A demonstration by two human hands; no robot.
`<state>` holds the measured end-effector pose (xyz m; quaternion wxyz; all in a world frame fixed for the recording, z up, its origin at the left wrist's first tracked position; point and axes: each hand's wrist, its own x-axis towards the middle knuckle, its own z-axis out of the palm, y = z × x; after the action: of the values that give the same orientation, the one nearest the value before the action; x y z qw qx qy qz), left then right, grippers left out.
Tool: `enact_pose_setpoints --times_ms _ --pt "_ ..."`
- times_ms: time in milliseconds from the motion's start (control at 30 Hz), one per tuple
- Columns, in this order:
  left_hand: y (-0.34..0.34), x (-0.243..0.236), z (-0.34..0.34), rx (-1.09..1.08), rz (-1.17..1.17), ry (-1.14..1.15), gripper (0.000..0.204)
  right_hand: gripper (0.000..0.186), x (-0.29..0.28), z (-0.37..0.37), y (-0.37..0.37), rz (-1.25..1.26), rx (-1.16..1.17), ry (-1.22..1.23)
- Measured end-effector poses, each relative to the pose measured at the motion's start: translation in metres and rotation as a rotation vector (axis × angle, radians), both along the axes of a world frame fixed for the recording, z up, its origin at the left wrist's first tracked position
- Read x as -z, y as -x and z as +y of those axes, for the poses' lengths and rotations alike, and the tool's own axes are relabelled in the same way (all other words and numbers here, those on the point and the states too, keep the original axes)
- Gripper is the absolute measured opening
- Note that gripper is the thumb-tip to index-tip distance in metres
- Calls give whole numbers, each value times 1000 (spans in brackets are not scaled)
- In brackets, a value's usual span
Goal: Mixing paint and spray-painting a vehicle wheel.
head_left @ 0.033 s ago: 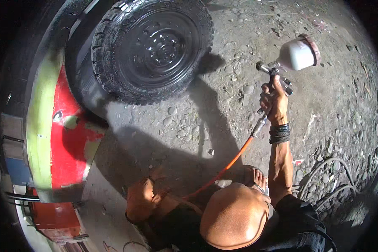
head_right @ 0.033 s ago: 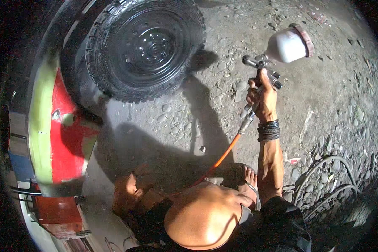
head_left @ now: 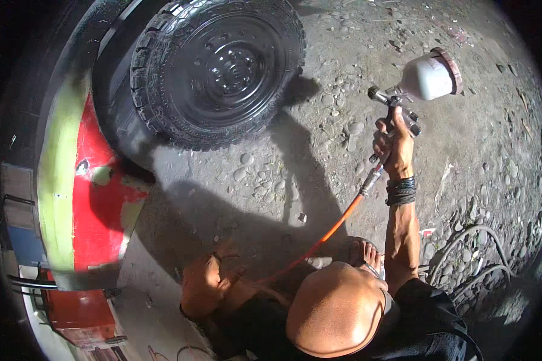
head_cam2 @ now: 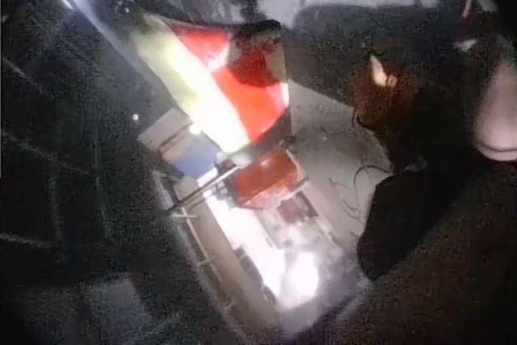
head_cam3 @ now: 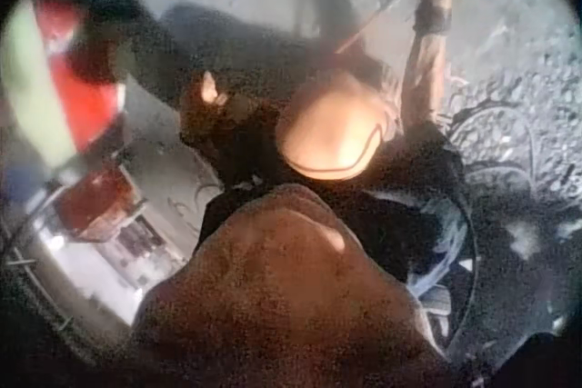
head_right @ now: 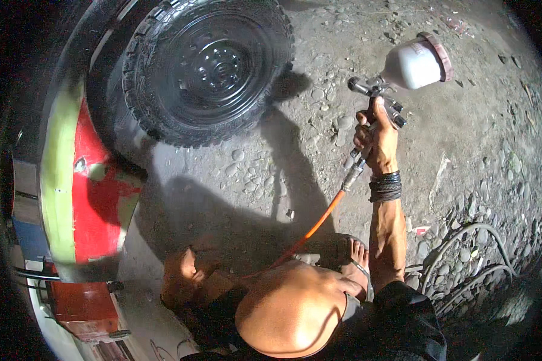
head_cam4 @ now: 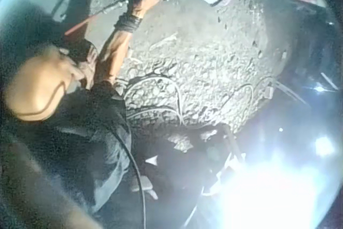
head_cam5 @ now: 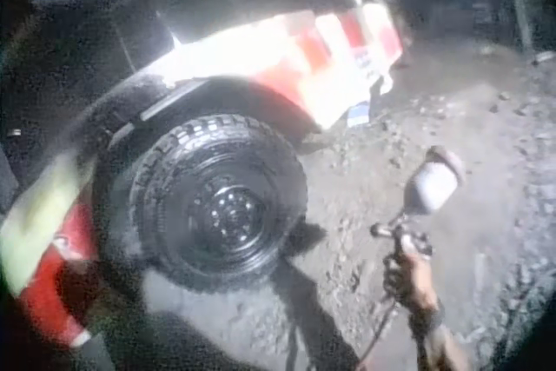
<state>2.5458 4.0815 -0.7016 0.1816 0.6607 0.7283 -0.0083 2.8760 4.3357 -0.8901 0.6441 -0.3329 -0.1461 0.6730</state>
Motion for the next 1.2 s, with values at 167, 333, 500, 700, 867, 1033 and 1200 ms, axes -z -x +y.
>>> enact_pose_setpoints --times_ms 167,333,500,700,867,1033,1200 --pt "46 36 -12 223 -94 -90 42 43 13 -9 -5 -155 -129 81" --pt "-4 9 17 282 -18 -104 49 32 31 -22 2 -201 -146 141" --pt "13 2 -8 166 22 -32 48 39 -13 0 9 -276 31 59" --pt "12 5 -14 170 40 -177 53 42 -103 -3 18 -353 175 -133" --pt "8 8 -4 133 -25 -151 59 38 -110 -23 27 -567 138 -292" --pt "13 -14 -24 38 38 -87 66 28 -123 -60 28 -545 -424 -256" --pt "-4 -46 -40 -49 42 105 70 33 -121 -66 42 -554 -348 -366"
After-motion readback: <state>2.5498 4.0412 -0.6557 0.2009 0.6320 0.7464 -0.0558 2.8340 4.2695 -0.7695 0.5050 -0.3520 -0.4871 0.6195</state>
